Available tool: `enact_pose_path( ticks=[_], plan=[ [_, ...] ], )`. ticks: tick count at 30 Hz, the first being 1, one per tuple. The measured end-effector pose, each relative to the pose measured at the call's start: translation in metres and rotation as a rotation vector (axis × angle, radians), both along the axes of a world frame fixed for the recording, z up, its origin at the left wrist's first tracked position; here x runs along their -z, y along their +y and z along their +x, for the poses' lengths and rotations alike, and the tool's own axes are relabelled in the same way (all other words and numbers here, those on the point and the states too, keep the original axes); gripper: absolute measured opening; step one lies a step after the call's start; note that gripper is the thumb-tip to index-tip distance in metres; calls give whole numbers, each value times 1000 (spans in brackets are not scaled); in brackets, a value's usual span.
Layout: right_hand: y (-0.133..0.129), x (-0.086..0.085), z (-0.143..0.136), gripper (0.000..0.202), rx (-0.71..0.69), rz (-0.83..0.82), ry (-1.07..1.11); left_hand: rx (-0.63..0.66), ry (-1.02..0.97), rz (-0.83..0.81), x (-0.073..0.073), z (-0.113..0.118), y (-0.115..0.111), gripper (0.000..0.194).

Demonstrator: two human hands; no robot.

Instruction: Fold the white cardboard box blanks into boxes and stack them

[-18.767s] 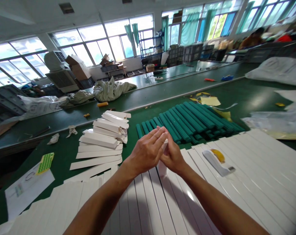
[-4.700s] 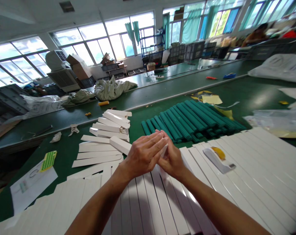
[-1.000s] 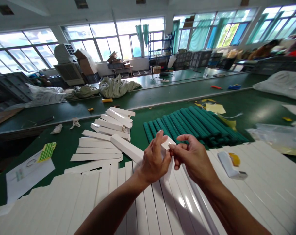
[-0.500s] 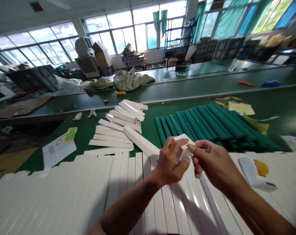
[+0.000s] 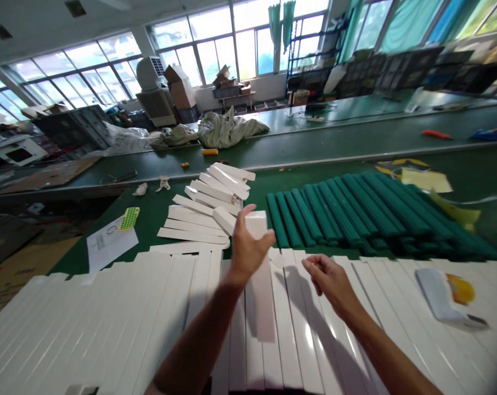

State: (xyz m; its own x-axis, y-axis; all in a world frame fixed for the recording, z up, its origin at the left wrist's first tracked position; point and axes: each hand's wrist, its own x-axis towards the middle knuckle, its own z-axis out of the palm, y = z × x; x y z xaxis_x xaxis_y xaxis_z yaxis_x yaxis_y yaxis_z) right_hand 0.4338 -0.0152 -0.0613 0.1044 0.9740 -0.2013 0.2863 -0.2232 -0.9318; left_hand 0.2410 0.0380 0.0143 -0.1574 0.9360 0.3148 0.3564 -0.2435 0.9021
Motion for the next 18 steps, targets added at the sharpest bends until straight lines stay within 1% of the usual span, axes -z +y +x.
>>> enact_pose_path(
  ticks=[1, 2, 4, 6, 8, 10, 11, 12, 14, 16, 18],
  plan=[
    [8, 13, -1, 43, 39, -10, -93, -22, 91, -73, 7, -19, 6, 63],
    [16, 27, -5, 43, 48, -14, -202, -38, 207, -165, 17, -37, 12, 64],
    [34, 54, -18, 45, -14, 20, -426, -89, 481, -369, 46, -68, 20, 66],
    [49, 74, -37, 55, -107, 83, -629, -149, 590, -478, 78, -91, 22, 70],
    [58, 86, -58, 74, -188, 105, -784, -210, 658, -538, 104, -106, 20, 72],
    [64, 90, -77, 87, -230, 70, -867, -253, 728, -567, 122, -114, 20, 74],
    [66, 90, -84, 88, -233, 56, -883, -263, 764, -566, 127, -117, 20, 74],
    [67, 89, -89, 84, -229, 50, -889, -264, 802, -557, 130, -119, 21, 71],
    [71, 87, -94, 68, -223, 52, -879, -253, 876, -518, 133, -122, 22, 64],
    [74, 83, -90, 51, -243, 47, -850, -248, 940, -475, 132, -125, 23, 60],
    [77, 76, -78, 42, -280, 40, -808, -247, 989, -438, 129, -126, 21, 65]
  ],
)
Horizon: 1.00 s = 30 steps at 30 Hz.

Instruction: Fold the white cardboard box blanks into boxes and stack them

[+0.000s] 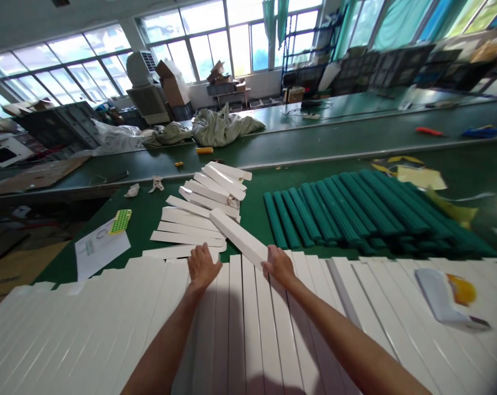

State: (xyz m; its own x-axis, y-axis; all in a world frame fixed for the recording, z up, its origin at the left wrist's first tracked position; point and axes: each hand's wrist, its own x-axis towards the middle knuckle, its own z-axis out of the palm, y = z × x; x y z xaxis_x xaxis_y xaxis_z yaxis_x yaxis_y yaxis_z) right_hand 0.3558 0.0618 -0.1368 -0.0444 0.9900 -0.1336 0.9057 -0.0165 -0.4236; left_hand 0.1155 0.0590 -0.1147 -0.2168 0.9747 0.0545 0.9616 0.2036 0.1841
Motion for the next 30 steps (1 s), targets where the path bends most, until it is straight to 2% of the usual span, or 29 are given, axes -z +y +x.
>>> enact_pose_path(
  ticks=[3, 5, 8, 11, 13, 15, 17, 18, 20, 21, 22, 24, 26, 28, 30],
  plan=[
    [3, -20, 27, 38, -96, -23, 67, 146, 94, 58, -10, 14, -3, 78],
    [5, -40, 45, 39, -185, -23, 99, 354, 136, 84, -19, 34, -3, 93],
    [7, -80, 64, 41, -309, -20, 127, 728, 97, 93, -35, 73, 3, 114],
    [9, -131, 75, 43, -428, -2, 168, 990, -37, 167, -48, 108, 10, 116],
    [13, -167, 85, 40, -466, -21, 238, 1046, -168, 244, -57, 124, 12, 110],
    [23, -197, 99, 38, -440, -43, 423, 1017, -297, 325, -69, 132, 13, 100],
    [38, -212, 115, 45, -318, 24, 715, 913, -419, 396, -86, 131, 12, 84],
    [47, -211, 122, 46, -206, 96, 834, 821, -487, 418, -96, 129, 11, 75],
    [65, -191, 125, 42, 56, 191, 866, 583, -654, 424, -114, 120, 8, 59],
    [72, -173, 121, 37, 177, 194, 783, 460, -752, 413, -123, 116, 7, 54],
    [78, -153, 113, 33, 247, 119, 628, 349, -853, 397, -129, 111, 5, 51],
    [86, -110, 89, 27, 243, 22, 511, 194, -1037, 373, -135, 106, 1, 50],
    [89, -74, 61, 22, 239, 10, 396, 115, -1169, 383, -134, 106, -5, 48],
    [92, -51, 38, 21, 234, 32, 271, 88, -1231, 408, -128, 113, -12, 44],
    [95, -44, 23, 26, 173, 62, 162, 93, -1233, 431, -121, 124, -17, 44]
  ],
)
